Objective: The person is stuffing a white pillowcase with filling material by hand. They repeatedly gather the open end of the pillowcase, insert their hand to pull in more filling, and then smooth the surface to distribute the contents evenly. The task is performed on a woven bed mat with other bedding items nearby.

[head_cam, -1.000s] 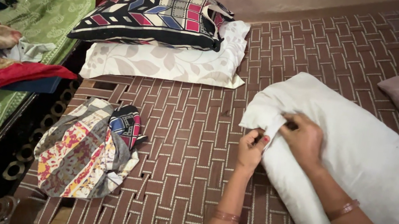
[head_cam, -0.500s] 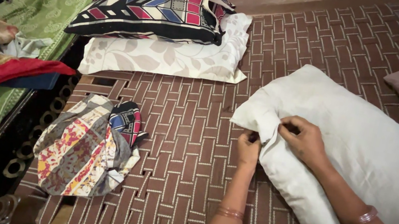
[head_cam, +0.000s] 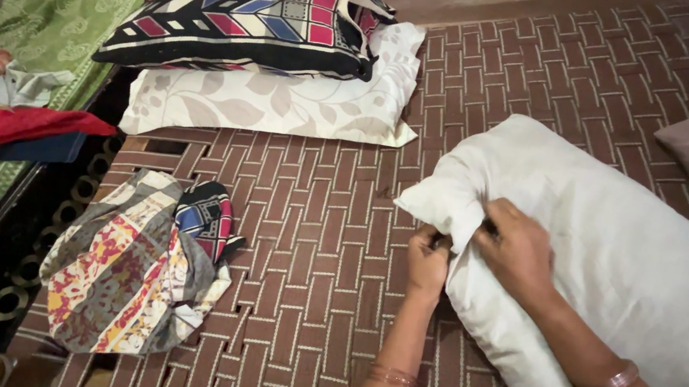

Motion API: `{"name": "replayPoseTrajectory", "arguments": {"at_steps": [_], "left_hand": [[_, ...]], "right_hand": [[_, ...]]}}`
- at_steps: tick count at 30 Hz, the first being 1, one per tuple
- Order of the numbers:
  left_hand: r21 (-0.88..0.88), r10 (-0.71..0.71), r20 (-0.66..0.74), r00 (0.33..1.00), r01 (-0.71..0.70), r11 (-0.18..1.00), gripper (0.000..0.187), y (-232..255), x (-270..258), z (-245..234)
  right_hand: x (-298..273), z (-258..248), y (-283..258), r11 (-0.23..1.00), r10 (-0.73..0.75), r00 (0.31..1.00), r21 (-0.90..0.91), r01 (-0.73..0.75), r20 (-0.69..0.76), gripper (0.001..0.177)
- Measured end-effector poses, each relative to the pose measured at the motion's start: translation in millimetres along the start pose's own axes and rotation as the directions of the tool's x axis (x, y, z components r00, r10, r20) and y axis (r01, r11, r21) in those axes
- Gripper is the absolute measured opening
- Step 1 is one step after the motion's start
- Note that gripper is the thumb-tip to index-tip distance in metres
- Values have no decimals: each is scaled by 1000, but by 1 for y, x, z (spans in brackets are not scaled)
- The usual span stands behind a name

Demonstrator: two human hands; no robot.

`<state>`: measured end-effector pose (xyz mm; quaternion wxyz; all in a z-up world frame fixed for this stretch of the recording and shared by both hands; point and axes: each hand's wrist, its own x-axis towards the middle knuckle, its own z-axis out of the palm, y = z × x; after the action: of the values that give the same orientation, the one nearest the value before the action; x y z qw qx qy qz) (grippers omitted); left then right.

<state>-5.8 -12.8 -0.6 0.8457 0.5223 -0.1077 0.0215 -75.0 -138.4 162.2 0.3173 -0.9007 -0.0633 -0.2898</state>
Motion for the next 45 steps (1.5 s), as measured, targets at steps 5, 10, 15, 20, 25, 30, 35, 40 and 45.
{"name": "replayPoseTrajectory", "arguments": {"at_steps": [5,10,15,20,25,30,35,40,45], "left_hand": [[66,15,-179,984,-3,998,19,37,7,0],[214,78,-314,946,-10,977,23,25,7,4],[302,-96,-406,909,233,924,37,-3,6,-2],[82,-105,-263,959,131,988,17,13,4,4],[61,-112,-125,986,121,991,19,23,-5,14],[87,-123,-41,992,126,988,22,16,-3,6],[66,-49,79,996,44,997,21,23,-6,14],[110,5,227,974,-31,993,7,32,-14,17],[44,97,175,980,-106,993,14,59,-8,4]], "right_hand": [[6,-31,10,991,-10,978,-134,-18,-206,14],[4,-23,0,977,-16,1000,211,20,-21,18],[0,-9,10,942,95,991,315,-119,91,16],[1,0,19,889,217,969,387,-245,116,22],[6,7,21,910,96,977,381,-163,190,23],[3,-5,4,948,51,990,306,-88,128,17],[7,-7,-9,997,-1,993,74,10,-115,21],[15,-19,-2,999,-28,960,26,37,-277,25],[14,-22,1,994,39,964,109,-10,-263,18]]}}
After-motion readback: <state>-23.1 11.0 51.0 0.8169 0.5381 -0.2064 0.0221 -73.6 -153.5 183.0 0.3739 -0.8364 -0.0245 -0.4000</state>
